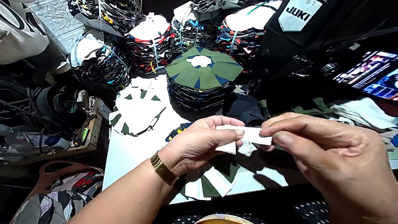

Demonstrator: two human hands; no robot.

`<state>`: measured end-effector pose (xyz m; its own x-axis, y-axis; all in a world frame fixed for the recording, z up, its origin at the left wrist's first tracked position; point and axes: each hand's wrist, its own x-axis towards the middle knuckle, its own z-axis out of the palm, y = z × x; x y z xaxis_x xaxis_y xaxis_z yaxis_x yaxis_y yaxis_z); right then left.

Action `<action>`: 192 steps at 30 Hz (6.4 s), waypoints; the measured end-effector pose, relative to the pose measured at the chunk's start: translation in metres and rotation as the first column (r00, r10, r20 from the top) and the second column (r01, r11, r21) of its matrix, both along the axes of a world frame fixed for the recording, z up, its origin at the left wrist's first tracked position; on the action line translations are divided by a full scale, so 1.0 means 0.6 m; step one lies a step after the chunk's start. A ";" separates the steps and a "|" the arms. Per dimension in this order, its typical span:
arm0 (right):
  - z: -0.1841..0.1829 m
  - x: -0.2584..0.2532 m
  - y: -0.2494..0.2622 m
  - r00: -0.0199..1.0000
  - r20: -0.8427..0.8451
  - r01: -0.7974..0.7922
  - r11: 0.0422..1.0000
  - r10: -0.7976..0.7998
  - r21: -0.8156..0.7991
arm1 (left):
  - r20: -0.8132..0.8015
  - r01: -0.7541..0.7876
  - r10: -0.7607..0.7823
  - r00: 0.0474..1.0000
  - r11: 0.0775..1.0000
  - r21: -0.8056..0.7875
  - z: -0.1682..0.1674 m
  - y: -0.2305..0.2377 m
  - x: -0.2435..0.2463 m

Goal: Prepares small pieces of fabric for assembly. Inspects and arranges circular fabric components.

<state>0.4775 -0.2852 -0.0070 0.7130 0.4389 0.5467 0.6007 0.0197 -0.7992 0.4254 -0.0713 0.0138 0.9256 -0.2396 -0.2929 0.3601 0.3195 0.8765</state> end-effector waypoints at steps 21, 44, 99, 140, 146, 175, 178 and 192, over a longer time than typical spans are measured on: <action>-0.014 -0.018 0.025 0.974 0.033 0.224 0.974 -0.223 -0.028 | 0.572 -0.268 0.011 0.820 0.891 0.367 -0.004 0.000 -0.010; -0.046 -0.043 0.031 0.963 -0.185 0.164 0.972 -0.194 -0.167 | 0.335 0.088 -0.476 0.813 0.669 0.738 0.012 0.062 0.024; -0.038 0.025 -0.106 0.924 0.382 0.251 0.776 -0.013 -0.579 | 0.441 -0.036 -0.402 0.802 0.705 0.708 0.004 0.071 0.030; -0.073 -0.032 0.051 0.901 0.411 0.326 0.847 -0.142 -0.421 | 0.267 -0.026 -0.524 0.809 0.422 0.906 -0.009 0.055 0.032; -0.050 -0.015 0.040 0.924 0.376 0.240 0.869 -0.068 -0.433 | 0.264 -0.064 -0.514 0.816 0.374 0.925 -0.001 0.061 0.031; -0.027 -0.040 0.011 0.929 -0.369 -0.061 0.997 0.036 -0.055 | 0.467 -0.101 -0.024 0.884 0.965 0.240 0.001 0.014 -0.007; -0.034 -0.045 0.026 0.894 -0.445 -0.034 0.998 0.050 0.043 | 0.492 -0.135 -0.005 0.871 0.959 0.250 0.003 0.013 -0.011; -0.021 -0.029 0.022 0.978 -0.141 0.146 0.988 -0.152 -0.053 | 0.639 -0.222 -0.031 0.768 0.924 0.312 -0.003 0.018 0.017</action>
